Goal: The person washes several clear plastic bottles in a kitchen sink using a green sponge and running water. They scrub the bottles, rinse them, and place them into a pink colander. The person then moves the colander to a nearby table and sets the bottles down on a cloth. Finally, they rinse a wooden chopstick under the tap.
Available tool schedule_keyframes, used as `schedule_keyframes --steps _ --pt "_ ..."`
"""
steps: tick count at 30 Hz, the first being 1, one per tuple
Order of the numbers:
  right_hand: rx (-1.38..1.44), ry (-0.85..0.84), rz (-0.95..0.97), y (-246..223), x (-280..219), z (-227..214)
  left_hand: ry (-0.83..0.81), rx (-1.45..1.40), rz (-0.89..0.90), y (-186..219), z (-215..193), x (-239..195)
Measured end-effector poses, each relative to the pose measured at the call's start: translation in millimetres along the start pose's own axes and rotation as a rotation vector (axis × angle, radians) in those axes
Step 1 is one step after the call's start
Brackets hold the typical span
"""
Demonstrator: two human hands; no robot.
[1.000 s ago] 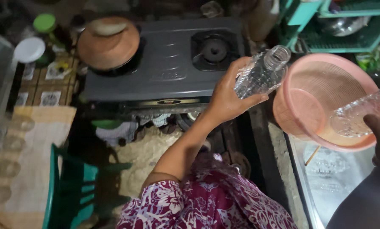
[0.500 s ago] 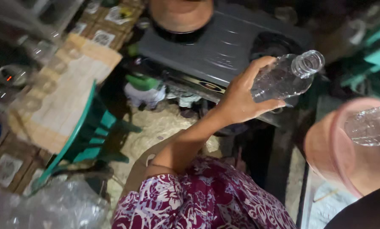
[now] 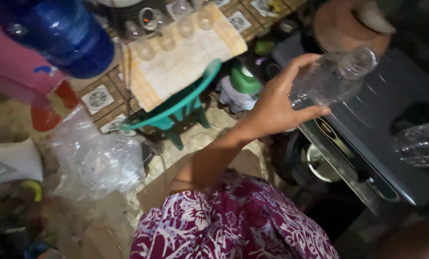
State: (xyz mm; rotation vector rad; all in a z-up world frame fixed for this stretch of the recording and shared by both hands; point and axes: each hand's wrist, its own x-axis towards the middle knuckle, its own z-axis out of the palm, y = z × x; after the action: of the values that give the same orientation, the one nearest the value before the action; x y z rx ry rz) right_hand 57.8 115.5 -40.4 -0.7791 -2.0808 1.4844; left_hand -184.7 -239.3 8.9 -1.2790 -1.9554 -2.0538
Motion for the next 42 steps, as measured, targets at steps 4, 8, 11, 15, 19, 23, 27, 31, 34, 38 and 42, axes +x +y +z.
schedule_keyframes --steps 4,8,11,15,19,23,27,31,34,38,42 --pt "0.023 -0.113 0.014 -23 33 76 0.088 0.088 -0.027 -6 -73 -1" --pt "0.046 -0.219 0.067 -51 60 153 0.135 0.200 -0.111 -19 -146 -5" --pt "0.106 -0.300 0.000 -81 70 215 0.206 0.211 -0.046 -34 -199 -10" --pt "0.059 -0.252 -0.428 -131 63 298 0.280 0.212 -0.074 -50 -255 -20" --pt "0.211 -0.317 -0.544 -174 58 373 0.368 0.278 -0.105 -57 -296 -28" --pt "0.261 -0.383 -0.536 -197 68 419 0.424 0.351 -0.092 -56 -321 -27" --pt "0.300 -0.472 -0.630 -200 98 450 0.457 0.325 -0.090 -65 -335 -22" --pt "0.247 -0.502 -0.703 -195 140 478 0.485 0.344 -0.103 -85 -336 -12" --pt "0.282 -0.558 -0.676 -192 171 500 0.518 0.372 -0.132 -105 -330 3" --pt "0.154 -0.591 -0.735 -191 209 525 0.549 0.480 -0.211 -135 -318 25" --pt "0.230 -0.733 -0.672 -198 243 539 0.602 0.666 -0.319 -163 -300 49"
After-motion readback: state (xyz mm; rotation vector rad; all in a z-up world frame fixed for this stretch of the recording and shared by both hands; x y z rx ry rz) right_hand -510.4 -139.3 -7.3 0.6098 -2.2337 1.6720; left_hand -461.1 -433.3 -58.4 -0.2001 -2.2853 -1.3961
